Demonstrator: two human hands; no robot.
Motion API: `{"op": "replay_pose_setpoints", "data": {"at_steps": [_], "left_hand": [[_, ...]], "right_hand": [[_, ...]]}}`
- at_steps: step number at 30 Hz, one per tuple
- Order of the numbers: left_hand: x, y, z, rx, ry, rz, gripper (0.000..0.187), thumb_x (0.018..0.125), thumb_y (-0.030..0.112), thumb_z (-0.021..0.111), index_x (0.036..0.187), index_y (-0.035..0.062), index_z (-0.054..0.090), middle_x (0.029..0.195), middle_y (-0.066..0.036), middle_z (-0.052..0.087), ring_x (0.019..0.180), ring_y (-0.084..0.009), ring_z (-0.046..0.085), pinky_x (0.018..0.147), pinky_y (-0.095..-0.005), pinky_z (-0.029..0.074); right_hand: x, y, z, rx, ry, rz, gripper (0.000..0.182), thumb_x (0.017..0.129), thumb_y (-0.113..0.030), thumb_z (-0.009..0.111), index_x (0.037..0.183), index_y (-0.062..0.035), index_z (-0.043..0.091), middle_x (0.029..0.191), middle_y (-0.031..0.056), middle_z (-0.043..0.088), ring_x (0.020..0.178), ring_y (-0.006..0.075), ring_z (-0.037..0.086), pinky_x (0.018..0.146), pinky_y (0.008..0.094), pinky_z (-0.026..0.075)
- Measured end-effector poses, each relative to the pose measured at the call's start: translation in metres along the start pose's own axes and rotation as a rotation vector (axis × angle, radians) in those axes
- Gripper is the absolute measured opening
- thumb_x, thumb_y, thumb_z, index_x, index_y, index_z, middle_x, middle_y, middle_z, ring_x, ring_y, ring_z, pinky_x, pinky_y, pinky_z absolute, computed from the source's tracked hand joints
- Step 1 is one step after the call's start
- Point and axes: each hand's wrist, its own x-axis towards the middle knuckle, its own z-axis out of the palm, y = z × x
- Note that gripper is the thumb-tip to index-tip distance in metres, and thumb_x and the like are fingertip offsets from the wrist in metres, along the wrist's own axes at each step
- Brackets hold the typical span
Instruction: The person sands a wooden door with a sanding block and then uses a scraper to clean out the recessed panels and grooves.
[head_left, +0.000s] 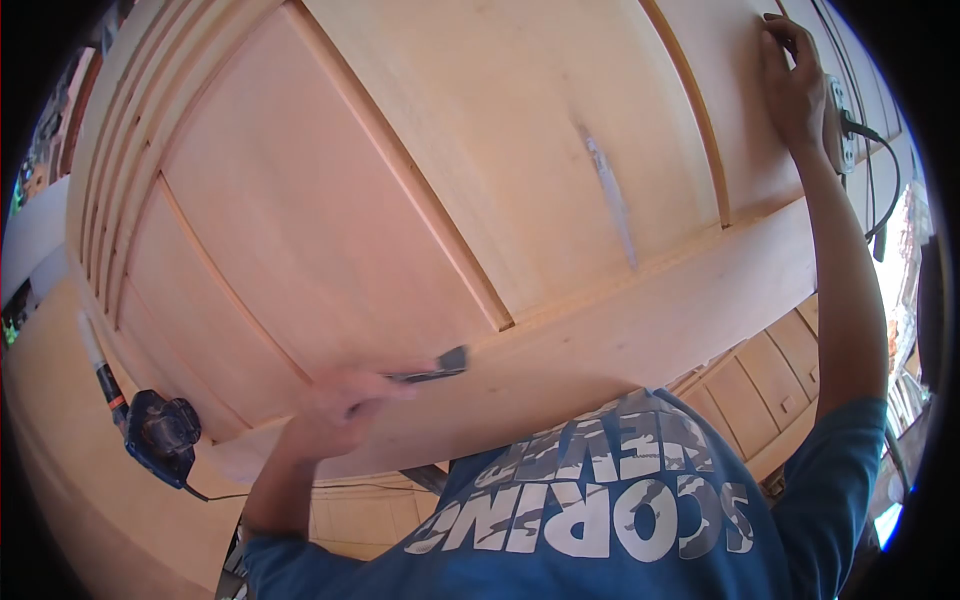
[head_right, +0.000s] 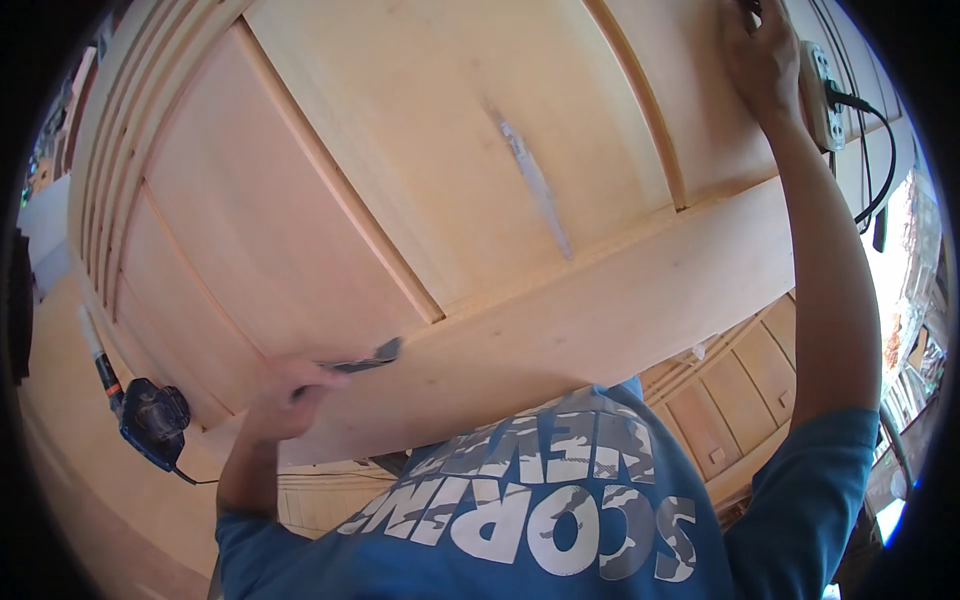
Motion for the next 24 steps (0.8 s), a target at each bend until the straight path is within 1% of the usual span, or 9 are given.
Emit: {"op": "replay_pose_setpoints", "data": {"at_steps": [7,10,12,14,16,18,19,21,24], "left_hand": [[0.13,0.026,0.063,-0.039,-0.06,0.118,0.031,0.09,-0.01,0.052,0.114,0.0062,0.063,0.115,-0.016,0.065,0.1,-0.0303,0.064,0.086,-0.0355,0.05],[0.09,0.023,0.046,0.246,0.003,0.077,0.026,0.091,-0.008,0.054,0.109,0.0064,0.065,0.108,-0.015,0.067,0.096,-0.0288,0.065,0.084,-0.0347,0.05],[0.03,-0.006,0.022,0.122,-0.03,0.016,0.042,0.083,-0.013,0.052,0.118,0.0095,0.06,0.113,-0.013,0.066,0.093,-0.0293,0.066,0.084,-0.0353,0.052],[-0.009,-0.004,0.007,0.171,0.01,-0.064,0.04,0.083,-0.013,0.052,0.115,0.0085,0.061,0.118,-0.014,0.065,0.093,-0.0265,0.067,0.082,-0.0345,0.052],[0.008,-0.001,0.01,0.124,-0.063,-0.092,0.037,0.085,-0.011,0.051,0.115,0.0079,0.06,0.119,-0.013,0.064,0.095,-0.0291,0.066,0.082,-0.0365,0.052],[0.048,0.012,0.024,0.146,-0.089,0.047,0.033,0.087,-0.008,0.05,0.115,0.0073,0.06,0.119,-0.013,0.064,0.097,-0.0325,0.065,0.083,-0.0399,0.051],[0.086,0.021,0.036,0.194,-0.09,0.209,0.031,0.088,-0.006,0.05,0.115,0.0069,0.06,0.119,-0.013,0.064,0.099,-0.0346,0.064,0.084,-0.0423,0.051],[0.126,0.024,0.056,0.084,-0.103,0.141,0.034,0.084,-0.012,0.056,0.107,0.0116,0.064,0.111,-0.01,0.068,0.098,-0.0286,0.065,0.083,-0.0371,0.05],[0.108,0.02,0.049,0.172,-0.108,0.129,0.033,0.086,-0.011,0.054,0.11,0.0112,0.063,0.112,-0.011,0.067,0.099,-0.0281,0.065,0.084,-0.0384,0.05]], "right_hand": [[-0.004,-0.007,-0.001,0.005,0.0,0.027,0.022,0.094,-0.017,0.059,0.113,-0.0063,0.063,0.113,0.0087,0.068,0.109,0.023,0.064,0.096,0.0338,0.048],[0.001,-0.004,0.002,0.031,0.007,-0.001,0.021,0.094,-0.017,0.059,0.112,-0.0059,0.063,0.113,0.0094,0.067,0.109,0.0236,0.064,0.096,0.0339,0.047],[0.001,-0.003,0.001,0.058,0.014,-0.02,0.021,0.094,-0.017,0.059,0.111,-0.0053,0.063,0.113,0.0099,0.067,0.108,0.0241,0.064,0.096,0.0343,0.047],[0.0,0.004,0.001,0.006,0.001,0.0,0.021,0.093,-0.017,0.06,0.111,-0.005,0.063,0.112,0.0105,0.067,0.107,0.0246,0.064,0.095,0.0348,0.048],[0.002,-0.004,0.0,-0.004,0.026,-0.016,0.017,0.091,-0.011,0.059,0.106,-0.0036,0.06,0.105,0.0126,0.064,0.1,0.0264,0.064,0.088,0.0359,0.049],[0.003,-0.027,-0.001,0.035,0.084,-0.064,0.013,0.085,0.002,0.057,0.097,-0.0013,0.055,0.093,0.0161,0.059,0.089,0.0294,0.063,0.077,0.0376,0.051],[0.005,-0.019,0.001,0.026,0.068,-0.047,0.014,0.088,-0.005,0.058,0.102,-0.0024,0.057,0.099,0.0145,0.061,0.094,0.0281,0.063,0.082,0.0369,0.05],[0.002,0.012,0.005,-0.003,0.032,-0.001,0.022,0.093,-0.018,0.06,0.111,-0.0044,0.063,0.11,0.0113,0.067,0.105,0.0254,0.065,0.093,0.0355,0.048],[0.003,0.017,0.008,-0.023,0.067,-0.074,0.023,0.093,-0.019,0.061,0.111,-0.0048,0.063,0.11,0.0115,0.067,0.105,0.0258,0.064,0.094,0.0354,0.048]]}}
